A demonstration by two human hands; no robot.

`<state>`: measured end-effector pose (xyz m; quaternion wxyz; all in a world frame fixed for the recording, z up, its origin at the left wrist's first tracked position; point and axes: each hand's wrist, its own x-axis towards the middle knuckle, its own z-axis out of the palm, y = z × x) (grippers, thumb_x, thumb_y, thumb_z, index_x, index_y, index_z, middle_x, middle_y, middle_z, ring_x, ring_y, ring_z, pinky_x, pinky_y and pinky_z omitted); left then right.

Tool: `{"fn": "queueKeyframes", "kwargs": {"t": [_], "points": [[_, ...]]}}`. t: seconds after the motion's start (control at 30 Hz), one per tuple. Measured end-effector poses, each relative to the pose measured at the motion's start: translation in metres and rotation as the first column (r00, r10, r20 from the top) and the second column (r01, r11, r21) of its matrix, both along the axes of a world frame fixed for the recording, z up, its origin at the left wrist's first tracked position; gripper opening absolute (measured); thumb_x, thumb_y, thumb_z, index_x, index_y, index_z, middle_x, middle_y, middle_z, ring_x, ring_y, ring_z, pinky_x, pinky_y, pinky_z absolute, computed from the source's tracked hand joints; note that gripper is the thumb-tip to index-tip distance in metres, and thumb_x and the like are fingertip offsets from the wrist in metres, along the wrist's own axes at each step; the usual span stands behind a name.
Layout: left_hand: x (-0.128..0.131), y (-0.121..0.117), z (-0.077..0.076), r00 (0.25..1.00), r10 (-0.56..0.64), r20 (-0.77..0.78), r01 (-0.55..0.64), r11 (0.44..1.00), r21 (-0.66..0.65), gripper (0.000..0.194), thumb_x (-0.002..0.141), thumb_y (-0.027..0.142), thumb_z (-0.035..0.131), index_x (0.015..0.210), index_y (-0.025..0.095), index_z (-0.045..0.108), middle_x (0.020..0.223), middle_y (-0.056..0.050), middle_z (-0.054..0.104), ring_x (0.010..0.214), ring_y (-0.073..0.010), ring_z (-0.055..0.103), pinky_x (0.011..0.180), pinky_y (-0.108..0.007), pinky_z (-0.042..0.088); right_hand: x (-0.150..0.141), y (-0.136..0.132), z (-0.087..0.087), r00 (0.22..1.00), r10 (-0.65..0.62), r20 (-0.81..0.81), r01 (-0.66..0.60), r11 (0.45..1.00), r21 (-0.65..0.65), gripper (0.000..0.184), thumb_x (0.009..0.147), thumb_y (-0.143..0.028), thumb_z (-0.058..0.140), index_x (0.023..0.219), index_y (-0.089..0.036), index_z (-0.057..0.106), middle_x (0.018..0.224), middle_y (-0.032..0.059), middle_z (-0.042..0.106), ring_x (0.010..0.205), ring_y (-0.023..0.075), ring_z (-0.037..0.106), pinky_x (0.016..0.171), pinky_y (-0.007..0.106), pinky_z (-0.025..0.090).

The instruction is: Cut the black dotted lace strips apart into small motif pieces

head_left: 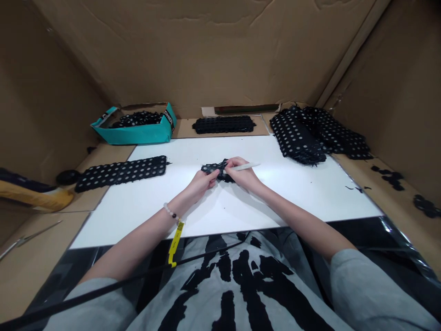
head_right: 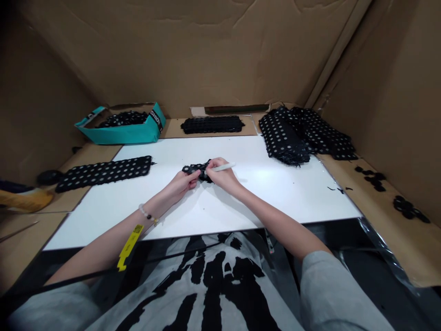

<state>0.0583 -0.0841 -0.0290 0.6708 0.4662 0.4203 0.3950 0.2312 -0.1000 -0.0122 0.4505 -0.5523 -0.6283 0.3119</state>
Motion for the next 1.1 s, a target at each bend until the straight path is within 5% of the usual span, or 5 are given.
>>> {"fn": "queueKeyframes", "kwargs": {"t": [0.17, 0.4, 0.63, 0.93, 1.1], "points": [[-0.002, -0.001, 0.005, 0.986, -0.092, -0.138, 0.097, 0.995, 0.03, 0.038, 0.07, 0.043, 0.076, 0.066, 0.017, 0.049, 0.053, 0.006, 0.039, 0.044, -0.0053, 0.032, 0.042, -0.02, 0.021, 0.002, 0.0, -0.002, 0.998, 0.03, 0.046, -0.03, 1.0, 0.004, 0.011, 0.072, -0.023, 0.052, 0.062, -0.019, 0.055, 0.095, 0.0046, 0.066, 0.093, 0.0183, 0.061, 0.089, 0.031, 0.045], [-0.011, 0.001, 0.014, 0.854, 0.086, -0.513, 0.045, 0.97, 0.238, 0.035, 0.078, 0.044, 0.068, 0.065, 0.019, 0.048, 0.043, 0.007, 0.043, 0.035, -0.007, 0.036, 0.039, -0.022, 0.021, 0.016, 0.005, 0.009, 0.998, 0.022, 0.065, -0.012, 0.987, -0.161, 0.007, 0.067, -0.022, 0.056, 0.063, -0.018, 0.061, 0.09, 0.004, 0.067, 0.073, 0.0149, 0.06, 0.07, 0.027, 0.048], [-0.007, 0.003, 0.013, 0.952, -0.056, -0.301, 0.08, 0.994, 0.069, 0.035, 0.082, 0.039, 0.069, 0.067, 0.018, 0.045, 0.05, 0.007, 0.037, 0.039, -0.0043, 0.032, 0.04, -0.02, 0.019, 0.01, 0.005, 0.01, 0.991, 0.024, -0.134, -0.042, 0.99, -0.132, 0.011, 0.068, -0.026, 0.058, 0.064, -0.018, 0.064, 0.078, 0.0025, 0.069, 0.078, 0.0165, 0.062, 0.073, 0.026, 0.049], [-0.006, 0.004, 0.011, 0.981, -0.112, -0.161, 0.115, 0.993, 0.008, 0.038, 0.078, 0.039, 0.072, 0.066, 0.017, 0.045, 0.055, 0.008, 0.031, 0.044, -0.0033, 0.026, 0.043, -0.02, 0.013, 0.005, 0.003, 0.005, 0.995, 0.011, -0.104, -0.026, 0.99, -0.138, 0.012, 0.071, -0.028, 0.057, 0.066, -0.019, 0.064, 0.069, 0.0009, 0.066, 0.075, 0.0166, 0.061, 0.07, 0.026, 0.048], [-0.007, 0.005, 0.007, 0.982, -0.108, -0.152, 0.109, 0.994, -0.005, 0.04, 0.076, 0.04, 0.074, 0.063, 0.016, 0.045, 0.055, 0.007, 0.032, 0.044, -0.0029, 0.024, 0.044, -0.022, 0.012, 0.0, -0.005, 0.005, 0.998, 0.048, 0.028, -0.048, 0.999, 0.002, 0.012, 0.075, -0.026, 0.053, 0.068, -0.02, 0.061, 0.078, 0.0016, 0.067, 0.083, 0.0176, 0.06, 0.078, 0.029, 0.045]]}}
